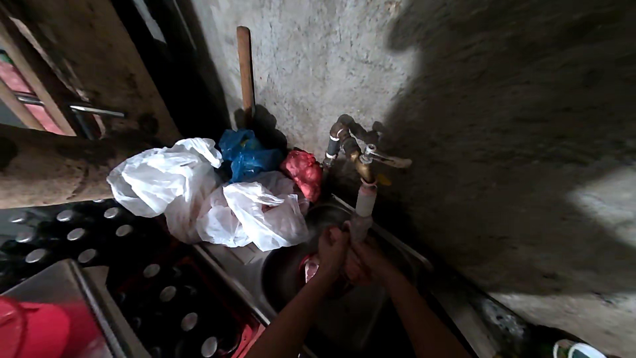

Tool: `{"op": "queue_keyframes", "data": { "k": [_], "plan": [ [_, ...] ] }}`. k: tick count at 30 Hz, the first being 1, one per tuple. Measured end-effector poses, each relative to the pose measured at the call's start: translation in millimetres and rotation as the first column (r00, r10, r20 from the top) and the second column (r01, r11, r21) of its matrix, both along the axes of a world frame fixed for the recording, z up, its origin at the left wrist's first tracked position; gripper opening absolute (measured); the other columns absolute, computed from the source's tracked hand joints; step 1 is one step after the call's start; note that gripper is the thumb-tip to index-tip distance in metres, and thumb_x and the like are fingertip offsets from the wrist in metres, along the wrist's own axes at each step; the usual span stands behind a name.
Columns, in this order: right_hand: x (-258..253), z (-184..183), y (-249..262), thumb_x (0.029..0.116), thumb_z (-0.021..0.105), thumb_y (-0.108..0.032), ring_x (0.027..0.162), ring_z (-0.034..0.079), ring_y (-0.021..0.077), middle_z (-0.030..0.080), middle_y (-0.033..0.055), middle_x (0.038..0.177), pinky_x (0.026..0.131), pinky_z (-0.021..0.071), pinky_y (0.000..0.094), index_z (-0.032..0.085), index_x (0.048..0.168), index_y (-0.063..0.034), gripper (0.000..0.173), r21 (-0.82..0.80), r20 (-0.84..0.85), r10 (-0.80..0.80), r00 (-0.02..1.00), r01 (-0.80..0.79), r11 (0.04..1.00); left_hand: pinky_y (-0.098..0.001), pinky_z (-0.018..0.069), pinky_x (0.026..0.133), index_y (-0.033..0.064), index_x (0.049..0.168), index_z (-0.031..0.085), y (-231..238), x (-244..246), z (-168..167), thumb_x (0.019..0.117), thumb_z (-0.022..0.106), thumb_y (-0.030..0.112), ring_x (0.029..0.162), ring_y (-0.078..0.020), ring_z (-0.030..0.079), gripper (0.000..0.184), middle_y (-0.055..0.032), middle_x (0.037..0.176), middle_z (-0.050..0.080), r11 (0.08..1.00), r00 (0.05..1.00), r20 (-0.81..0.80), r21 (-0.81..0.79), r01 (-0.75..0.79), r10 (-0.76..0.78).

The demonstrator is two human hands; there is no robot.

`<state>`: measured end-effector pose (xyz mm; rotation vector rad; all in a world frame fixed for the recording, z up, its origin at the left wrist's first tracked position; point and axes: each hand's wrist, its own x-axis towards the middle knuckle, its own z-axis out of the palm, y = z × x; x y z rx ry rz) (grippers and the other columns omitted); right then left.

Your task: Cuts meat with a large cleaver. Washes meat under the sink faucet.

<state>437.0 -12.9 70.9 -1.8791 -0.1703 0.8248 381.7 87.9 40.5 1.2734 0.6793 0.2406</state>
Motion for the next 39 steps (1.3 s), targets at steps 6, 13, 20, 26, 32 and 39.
{"op": "queue_keyframes", "data": {
  "k": [6, 13, 20, 26, 32, 39],
  "plan": [
    [-6.6, 15.1, 18.1, 0.1064, 0.056, -0.024, 0.119, 0.061, 0.0196, 0.061, 0.0176, 0.132, 0.102, 0.0503, 0.0369, 0.05, 0.143, 0.0003, 0.044, -0.11, 0.102, -0.019, 0.995, 0.03, 0.994, -0.0423, 0.0546, 0.088, -0.006, 0.138, 0.048, 7.1, -0.6, -1.4, 0.103, 0.057, 0.022, 0.1, -0.0244, 0.064, 0.046, -0.0222, 0.116, 0.063, 0.997, 0.999, -0.03, -0.079, 0.017, -0.019],
    [-7.4, 2.6, 24.5, 0.1024, 0.062, -0.04, 0.115, 0.064, 0.0253, 0.066, 0.019, 0.126, 0.101, 0.0521, 0.0443, 0.057, 0.136, 0.0005, 0.053, -0.224, 0.064, -0.046, 0.997, 0.059, 0.973, -0.0479, 0.0546, 0.088, 0.0033, 0.148, 0.041, 10.5, -2.7, -19.1, 0.1062, 0.052, 0.038, 0.105, -0.0291, 0.063, 0.056, -0.0222, 0.123, 0.061, 0.916, 0.989, -0.126, -0.401, 0.023, -0.08],
    [-7.6, 4.1, 6.2, 0.1021, 0.058, -0.019, 0.074, 0.061, 0.0108, 0.064, 0.0062, 0.087, 0.069, 0.0546, 0.0305, 0.062, 0.114, 0.0024, 0.025, -0.056, -0.083, 0.065, 0.994, -0.07, 0.996, -0.04, 0.0557, 0.076, -0.0046, 0.137, 0.048, 19.7, 5.6, -16.4, 0.1048, 0.053, 0.021, 0.086, -0.0225, 0.063, 0.042, -0.0188, 0.104, 0.063, 0.956, 0.995, -0.095, -0.293, -0.029, 0.001],
    [-5.6, -1.3, 6.5, 0.1044, 0.058, -0.023, 0.07, 0.061, 0.0092, 0.064, 0.005, 0.087, 0.066, 0.0546, 0.0283, 0.061, 0.119, 0.0014, 0.028, -0.01, -0.064, -0.02, 0.998, 0.019, 1.0, -0.0378, 0.056, 0.079, -0.008, 0.139, 0.045, 16.2, 7.1, -2.4, 0.1017, 0.061, 0.016, 0.088, -0.0211, 0.064, 0.047, -0.0205, 0.107, 0.063, 0.99, 0.997, -0.081, -0.142, -0.021, 0.009],
    [-12.7, 1.0, -0.6, 0.108, 0.049, -0.019, 0.094, 0.064, 0.0151, 0.065, 0.0155, 0.112, 0.085, 0.0557, 0.0336, 0.053, 0.137, 0.0043, 0.037, -0.049, 0.051, -0.04, 0.998, 0.043, 0.998, -0.0432, 0.0541, 0.09, -0.0058, 0.146, 0.039, 3.7, 5.5, 2.8, 0.1009, 0.061, 0.016, 0.103, -0.0262, 0.064, 0.055, -0.0256, 0.121, 0.062, 0.999, 0.996, -0.085, -0.045, -0.006, 0.002],
    [-13.1, -12.1, -10.6, 0.1089, 0.049, -0.022, 0.118, 0.062, 0.0219, 0.057, 0.0228, 0.138, 0.101, 0.0523, 0.0374, 0.035, 0.155, 0.001, 0.053, -0.018, 0.048, -0.091, 0.995, 0.092, 0.996, -0.0483, 0.0527, 0.093, -0.0038, 0.151, 0.035, -5.8, 9.5, 2.2, 0.1033, 0.056, 0.018, 0.109, -0.0318, 0.063, 0.056, -0.0287, 0.126, 0.06, 0.999, 0.989, -0.149, 0.034, 0.018, -0.013]
  ]
}}
